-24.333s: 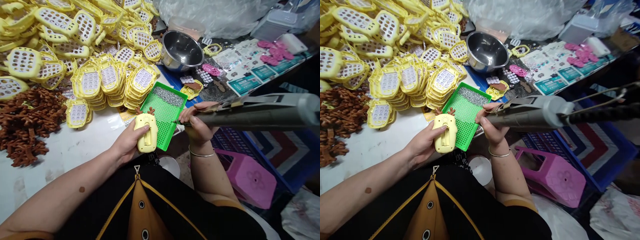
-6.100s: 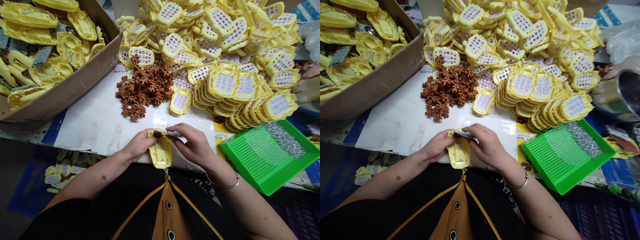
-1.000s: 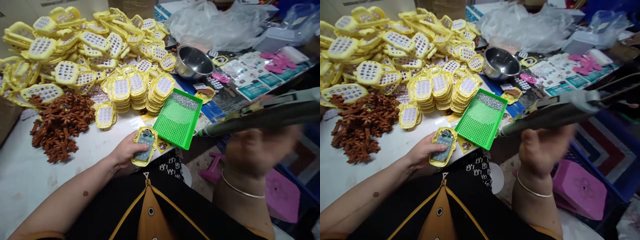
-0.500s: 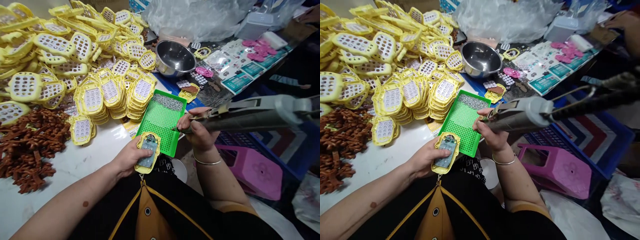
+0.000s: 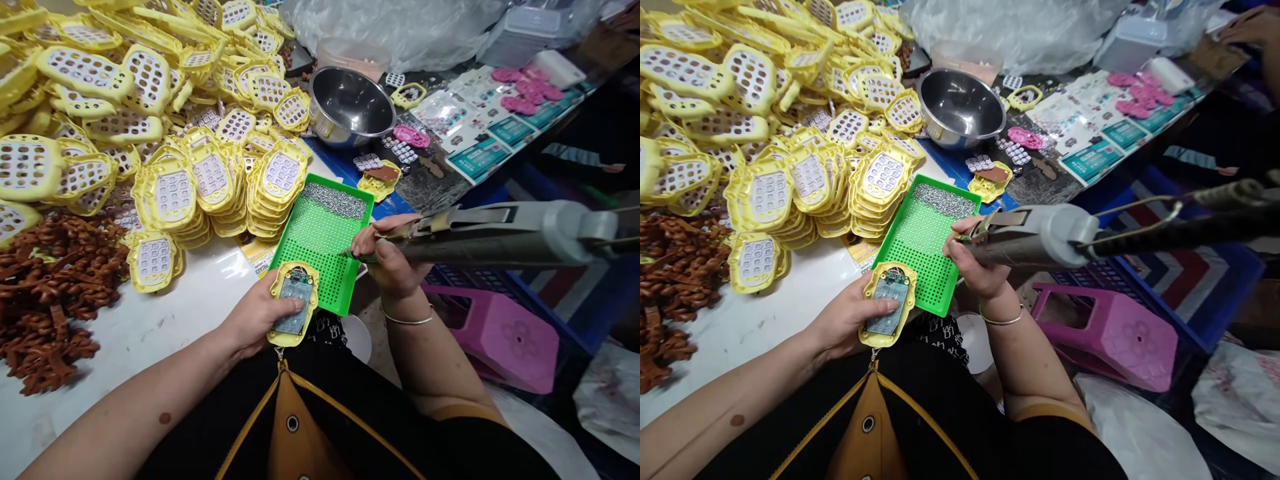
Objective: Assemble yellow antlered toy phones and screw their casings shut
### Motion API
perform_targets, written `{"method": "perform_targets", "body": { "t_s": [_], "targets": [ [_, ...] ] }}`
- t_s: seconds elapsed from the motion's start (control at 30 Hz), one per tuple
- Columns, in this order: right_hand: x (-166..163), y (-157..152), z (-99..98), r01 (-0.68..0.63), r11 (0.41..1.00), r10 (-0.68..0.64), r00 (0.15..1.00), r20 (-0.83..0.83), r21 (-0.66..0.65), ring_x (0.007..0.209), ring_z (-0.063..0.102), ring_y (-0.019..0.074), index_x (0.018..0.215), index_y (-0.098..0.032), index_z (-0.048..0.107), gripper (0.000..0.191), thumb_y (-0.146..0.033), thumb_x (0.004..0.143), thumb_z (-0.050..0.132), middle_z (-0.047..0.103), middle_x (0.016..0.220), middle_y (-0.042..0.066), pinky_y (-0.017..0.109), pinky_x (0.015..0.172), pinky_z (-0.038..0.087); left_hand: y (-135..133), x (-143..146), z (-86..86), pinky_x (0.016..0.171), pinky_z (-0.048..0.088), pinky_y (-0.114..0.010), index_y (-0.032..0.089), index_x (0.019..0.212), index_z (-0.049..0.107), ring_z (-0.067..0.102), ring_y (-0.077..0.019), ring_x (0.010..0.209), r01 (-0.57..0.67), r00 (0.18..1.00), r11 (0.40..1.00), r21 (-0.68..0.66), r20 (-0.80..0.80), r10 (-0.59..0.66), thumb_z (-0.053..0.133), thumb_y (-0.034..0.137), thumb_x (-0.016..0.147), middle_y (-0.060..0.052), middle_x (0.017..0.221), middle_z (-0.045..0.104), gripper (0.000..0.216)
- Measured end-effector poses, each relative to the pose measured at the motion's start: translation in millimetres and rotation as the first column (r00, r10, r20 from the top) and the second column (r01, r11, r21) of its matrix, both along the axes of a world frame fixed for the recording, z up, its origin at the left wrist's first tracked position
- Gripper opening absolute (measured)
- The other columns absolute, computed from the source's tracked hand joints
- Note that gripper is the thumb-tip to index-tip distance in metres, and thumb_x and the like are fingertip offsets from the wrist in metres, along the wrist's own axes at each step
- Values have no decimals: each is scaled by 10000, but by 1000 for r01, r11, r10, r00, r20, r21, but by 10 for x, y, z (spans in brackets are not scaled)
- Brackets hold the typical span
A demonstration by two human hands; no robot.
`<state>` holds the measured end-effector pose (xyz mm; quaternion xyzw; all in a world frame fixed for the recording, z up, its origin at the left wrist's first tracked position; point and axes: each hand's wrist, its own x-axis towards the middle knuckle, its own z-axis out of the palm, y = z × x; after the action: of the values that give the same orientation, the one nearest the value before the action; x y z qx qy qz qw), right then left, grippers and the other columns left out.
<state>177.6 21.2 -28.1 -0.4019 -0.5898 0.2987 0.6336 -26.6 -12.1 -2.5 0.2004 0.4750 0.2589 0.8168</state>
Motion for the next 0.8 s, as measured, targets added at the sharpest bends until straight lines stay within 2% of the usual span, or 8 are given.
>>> {"method": "perform_targets", "body": {
  "t_s": [0.23, 0.4, 0.5, 0.63, 0.73, 0.8],
  "targets": [
    [12, -30, -88, -54, 998, 54, 998, -25, 31, 530, 522, 133, 984, -282, 532, 176, -414, 872, 560, 496, 637, -45, 303, 509, 473, -1, 23, 5, 645, 524, -276, 175, 968, 570, 646, -148, 688, -5, 1000, 1000, 5, -18, 5, 769, 96, 616, -39, 852, 694, 411],
    [28, -25, -56, -27, 1000, 26, 996, 89, 3, 532, 520, 156, 981, -292, 521, 192, -436, 860, 557, 476, 631, -40, 354, 532, 495, 2, 35, 17, 618, 520, -270, 169, 951, 570, 641, -146, 657, -17, 1000, 1000, 8, 3, 17, 778, 103, 605, -41, 812, 693, 409],
    [-25, -74, 81, -6, 999, 4, 998, 57, 44, 492, 491, 152, 972, -309, 487, 172, -442, 871, 529, 439, 599, -53, 355, 507, 492, 0, 45, 20, 616, 516, -267, 158, 922, 578, 632, -138, 631, -30, 999, 1000, -8, 24, 30, 789, 106, 586, -37, 785, 687, 401],
    [-198, -208, 419, 27, 991, -20, 998, -60, 127, 454, 481, 153, 898, -311, 472, 185, -485, 856, 518, 394, 553, -60, 348, 461, 490, -5, 53, 11, 611, 509, -274, 151, 900, 587, 626, -142, 629, -32, 999, 999, -8, 29, 33, 787, 99, 563, -35, 780, 680, 395],
    [-341, -279, 620, -126, 983, 145, 978, -148, 131, 451, 503, 152, 895, -306, 514, 158, -454, 852, 546, 445, 537, -54, 343, 453, 500, -9, 53, 6, 597, 490, -260, 148, 895, 591, 605, -128, 605, -36, 999, 999, 17, 27, 35, 771, 85, 569, -15, 738, 662, 378],
    [-416, -289, 666, -226, 964, 252, 946, -204, 143, 476, 532, 151, 935, -294, 555, 142, -403, 846, 575, 502, 564, -45, 343, 469, 513, -11, 53, 7, 593, 480, -257, 152, 880, 588, 595, -123, 596, -43, 999, 999, 30, 33, 42, 763, 77, 572, 0, 709, 648, 362]
  ]
}}
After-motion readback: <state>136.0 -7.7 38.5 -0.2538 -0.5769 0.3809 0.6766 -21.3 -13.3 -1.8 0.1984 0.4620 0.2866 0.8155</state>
